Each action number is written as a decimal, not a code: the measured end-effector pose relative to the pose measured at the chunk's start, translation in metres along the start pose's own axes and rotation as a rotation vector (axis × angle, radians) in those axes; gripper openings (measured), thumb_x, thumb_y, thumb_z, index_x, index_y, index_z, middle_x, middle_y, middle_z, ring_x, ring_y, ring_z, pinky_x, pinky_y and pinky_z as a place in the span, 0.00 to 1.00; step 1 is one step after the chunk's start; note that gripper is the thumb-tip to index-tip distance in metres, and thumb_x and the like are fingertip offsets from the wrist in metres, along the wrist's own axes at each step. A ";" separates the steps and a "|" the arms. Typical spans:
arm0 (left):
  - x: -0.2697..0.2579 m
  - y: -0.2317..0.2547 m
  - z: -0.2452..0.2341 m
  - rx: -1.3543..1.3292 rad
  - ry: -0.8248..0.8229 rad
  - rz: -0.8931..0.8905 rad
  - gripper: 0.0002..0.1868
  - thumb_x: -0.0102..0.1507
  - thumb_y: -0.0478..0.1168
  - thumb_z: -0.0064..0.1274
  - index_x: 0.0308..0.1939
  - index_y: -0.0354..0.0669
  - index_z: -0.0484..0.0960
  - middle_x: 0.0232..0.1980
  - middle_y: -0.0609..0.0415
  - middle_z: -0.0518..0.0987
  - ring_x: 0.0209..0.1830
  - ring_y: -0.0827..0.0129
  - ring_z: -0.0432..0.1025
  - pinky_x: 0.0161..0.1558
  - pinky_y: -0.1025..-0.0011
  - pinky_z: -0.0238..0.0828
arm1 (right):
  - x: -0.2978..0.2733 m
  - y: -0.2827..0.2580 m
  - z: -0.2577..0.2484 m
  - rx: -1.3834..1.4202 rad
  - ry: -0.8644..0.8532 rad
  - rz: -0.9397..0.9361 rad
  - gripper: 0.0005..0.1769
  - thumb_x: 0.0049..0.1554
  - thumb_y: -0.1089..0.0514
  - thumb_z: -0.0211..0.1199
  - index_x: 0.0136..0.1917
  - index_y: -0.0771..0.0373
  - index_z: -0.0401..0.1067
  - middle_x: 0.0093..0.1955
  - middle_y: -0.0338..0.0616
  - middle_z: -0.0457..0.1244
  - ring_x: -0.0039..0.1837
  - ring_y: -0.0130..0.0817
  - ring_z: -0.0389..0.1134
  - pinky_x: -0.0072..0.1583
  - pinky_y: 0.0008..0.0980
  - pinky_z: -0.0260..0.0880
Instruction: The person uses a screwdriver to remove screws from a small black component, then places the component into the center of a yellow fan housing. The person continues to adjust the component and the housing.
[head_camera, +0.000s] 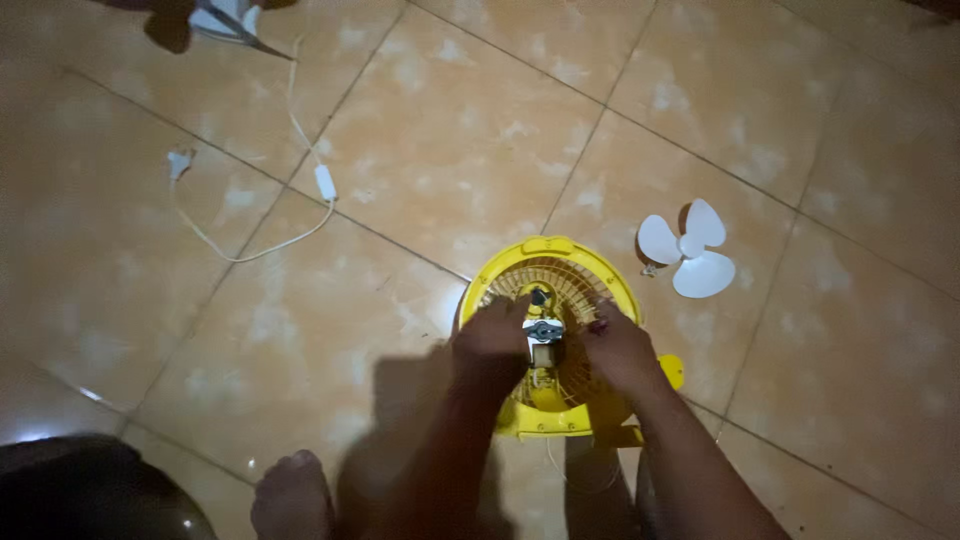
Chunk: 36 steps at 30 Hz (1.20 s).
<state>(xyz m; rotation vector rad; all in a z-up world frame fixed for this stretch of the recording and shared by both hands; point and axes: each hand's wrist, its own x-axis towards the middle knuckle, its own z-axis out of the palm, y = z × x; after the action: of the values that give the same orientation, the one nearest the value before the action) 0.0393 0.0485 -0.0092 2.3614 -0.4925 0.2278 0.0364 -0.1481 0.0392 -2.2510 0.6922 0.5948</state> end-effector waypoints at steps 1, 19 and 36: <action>-0.001 -0.007 -0.011 -0.031 0.068 0.002 0.20 0.62 0.36 0.53 0.59 0.40 0.76 0.35 0.43 0.80 0.34 0.52 0.75 0.38 0.56 0.73 | -0.002 -0.002 0.000 0.102 0.000 0.084 0.35 0.57 0.55 0.61 0.77 0.50 0.60 0.59 0.49 0.69 0.52 0.42 0.74 0.52 0.42 0.73; -0.077 -0.123 -0.033 -0.064 0.245 -0.059 0.14 0.49 0.34 0.66 0.38 0.46 0.85 0.38 0.51 0.79 0.41 0.54 0.76 0.44 0.59 0.74 | -0.061 -0.020 0.022 0.693 -0.034 0.144 0.20 0.59 0.59 0.51 0.65 0.54 0.58 0.36 0.45 0.64 0.32 0.33 0.60 0.34 0.34 0.57; -0.055 -0.107 -0.022 0.105 0.177 -0.128 0.05 0.49 0.38 0.65 0.22 0.53 0.82 0.31 0.56 0.77 0.31 0.59 0.73 0.27 0.57 0.68 | -0.063 -0.011 0.010 0.678 -0.006 0.023 0.21 0.60 0.59 0.51 0.67 0.58 0.59 0.39 0.45 0.65 0.33 0.31 0.59 0.35 0.33 0.59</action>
<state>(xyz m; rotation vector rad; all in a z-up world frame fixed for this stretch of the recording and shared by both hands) 0.0323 0.1523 -0.0740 2.4359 -0.2492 0.4085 -0.0060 -0.1146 0.0747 -1.6104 0.7764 0.3088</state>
